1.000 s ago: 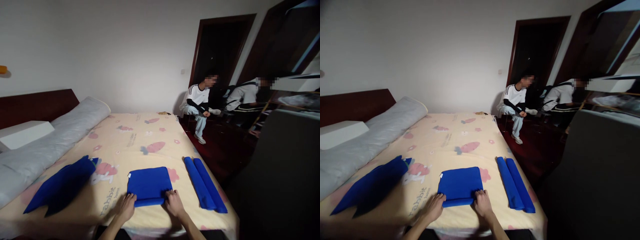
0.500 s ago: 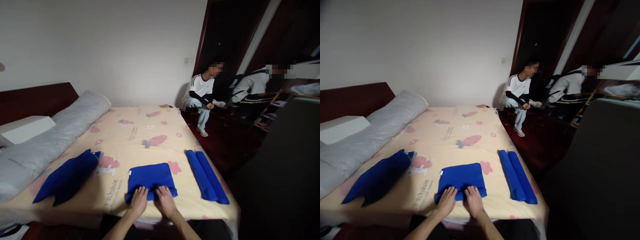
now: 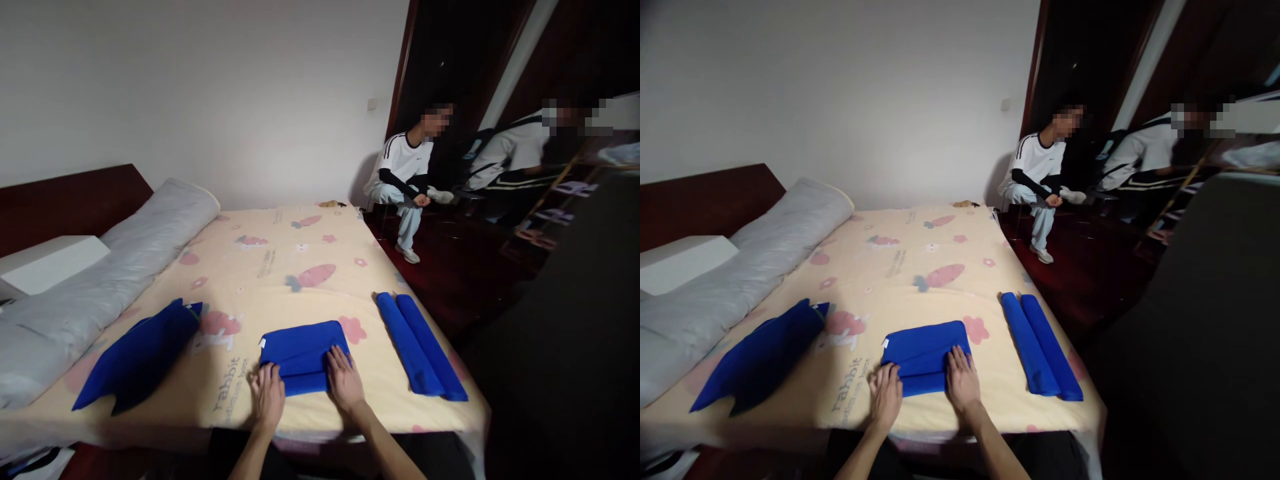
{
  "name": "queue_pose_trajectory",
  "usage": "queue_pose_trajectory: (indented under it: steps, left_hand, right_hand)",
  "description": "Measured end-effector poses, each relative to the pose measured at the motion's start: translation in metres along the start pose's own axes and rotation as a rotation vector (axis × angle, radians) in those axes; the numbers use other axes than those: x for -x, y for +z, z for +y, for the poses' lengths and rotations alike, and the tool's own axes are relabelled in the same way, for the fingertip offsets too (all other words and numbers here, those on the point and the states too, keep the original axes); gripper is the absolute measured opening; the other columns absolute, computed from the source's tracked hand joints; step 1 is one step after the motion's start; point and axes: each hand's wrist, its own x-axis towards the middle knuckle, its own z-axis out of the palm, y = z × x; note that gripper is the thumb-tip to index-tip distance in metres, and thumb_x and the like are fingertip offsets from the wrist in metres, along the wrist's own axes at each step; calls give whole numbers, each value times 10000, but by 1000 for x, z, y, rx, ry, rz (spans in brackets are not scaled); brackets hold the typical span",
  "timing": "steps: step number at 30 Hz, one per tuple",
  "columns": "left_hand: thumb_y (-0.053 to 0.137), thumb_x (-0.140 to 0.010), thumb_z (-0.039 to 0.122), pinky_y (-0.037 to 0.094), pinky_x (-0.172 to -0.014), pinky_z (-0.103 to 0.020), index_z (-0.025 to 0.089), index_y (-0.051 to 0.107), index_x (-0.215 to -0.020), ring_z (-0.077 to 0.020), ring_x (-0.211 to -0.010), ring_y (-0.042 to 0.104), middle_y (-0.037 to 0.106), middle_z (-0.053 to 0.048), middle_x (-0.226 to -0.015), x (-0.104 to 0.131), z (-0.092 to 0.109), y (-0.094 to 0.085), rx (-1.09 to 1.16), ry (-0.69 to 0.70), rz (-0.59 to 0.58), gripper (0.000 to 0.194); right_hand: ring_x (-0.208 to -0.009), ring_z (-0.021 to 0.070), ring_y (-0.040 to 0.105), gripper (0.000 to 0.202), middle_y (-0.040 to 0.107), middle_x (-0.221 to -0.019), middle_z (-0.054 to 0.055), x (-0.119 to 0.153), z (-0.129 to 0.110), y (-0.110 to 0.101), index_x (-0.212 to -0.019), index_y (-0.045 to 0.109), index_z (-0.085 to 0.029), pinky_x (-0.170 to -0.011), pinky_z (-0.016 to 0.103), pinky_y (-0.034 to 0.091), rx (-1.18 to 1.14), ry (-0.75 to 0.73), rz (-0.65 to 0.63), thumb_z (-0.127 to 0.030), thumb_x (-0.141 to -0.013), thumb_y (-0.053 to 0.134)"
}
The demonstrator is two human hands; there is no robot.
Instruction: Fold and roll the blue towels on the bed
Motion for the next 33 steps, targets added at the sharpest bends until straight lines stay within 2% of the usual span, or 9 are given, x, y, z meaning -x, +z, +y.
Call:
queue_pose_trajectory:
  steps: [3,5,9,13,20,23,28,30,33]
  left_hand:
    - [353,-892,113,409,-1025,-385,200,606,-1207,-199,-1171,559,653,-73,-1231,-8,30,10,102,207,-85,414]
    - [338,-914,155,422,-1015,-367,200,601,-1230,-197,-1187,554,644,-74,-1265,-14,34,13,116,244,-147,413]
    - [309,-950,216,398,-1032,-411,201,622,-1220,-233,-1214,533,635,-97,-1283,-23,-8,-2,-7,43,-182,414]
    - [296,-951,206,369,-1050,-440,197,631,-1202,-248,-1207,534,636,-110,-1269,-24,-39,-18,-88,-93,-137,419]
    - [332,-872,112,362,-1108,-378,211,494,-1386,-189,-1345,444,519,-50,-1456,-37,30,9,127,214,-304,548]
    - [324,-896,155,380,-1091,-414,198,438,-1430,-209,-1375,413,442,-72,-1515,-42,22,15,48,98,-313,547]
    - [274,-944,226,326,-1104,-525,194,527,-1367,-273,-1388,393,453,-114,-1500,-41,-20,8,-132,-160,-135,493]
    - [270,-942,219,304,-1128,-507,206,508,-1385,-253,-1409,363,424,-91,-1521,-42,-16,8,-93,-114,-111,503]
    - [275,-932,206,345,-1127,-412,221,445,-1429,-195,-1394,390,438,-52,-1514,-46,11,18,63,82,-233,526]
  right_hand:
    - [-1400,205,361,491,446,-1489,76,-8,-29,5,-1406,493,-180,-1159,386,246,-102,-146,-143,-222,-938,351]
    - [-1372,210,406,475,490,-1459,66,-13,-35,6,-1400,501,-198,-1140,386,280,-132,-181,-206,-273,-961,337]
    - [-1411,271,338,492,450,-1482,110,-20,-5,-5,-1384,517,-165,-1144,505,241,-43,14,-131,-339,-995,271]
    - [-1436,251,287,502,394,-1516,120,-22,14,-12,-1408,485,-147,-1163,479,208,18,90,-88,-339,-991,281]
    - [-1421,211,320,507,398,-1519,63,-38,-46,8,-1426,470,-216,-1165,386,234,-153,-165,-272,-263,-930,375]
    - [-1429,259,302,507,381,-1522,103,-46,-25,3,-1427,468,-186,-1162,465,228,-111,-68,-242,-282,-945,344]
    - [-1433,281,290,499,363,-1527,139,-50,32,-14,-1410,485,-158,-1151,524,221,48,152,-110,-308,-971,302]
    - [-1436,266,285,492,355,-1532,133,-50,29,-13,-1400,497,-162,-1155,507,222,40,103,-85,-317,-973,308]
    - [-1440,232,278,488,362,-1535,92,-49,-2,-1,-1413,482,-195,-1164,471,223,-61,-60,-153,-286,-968,304]
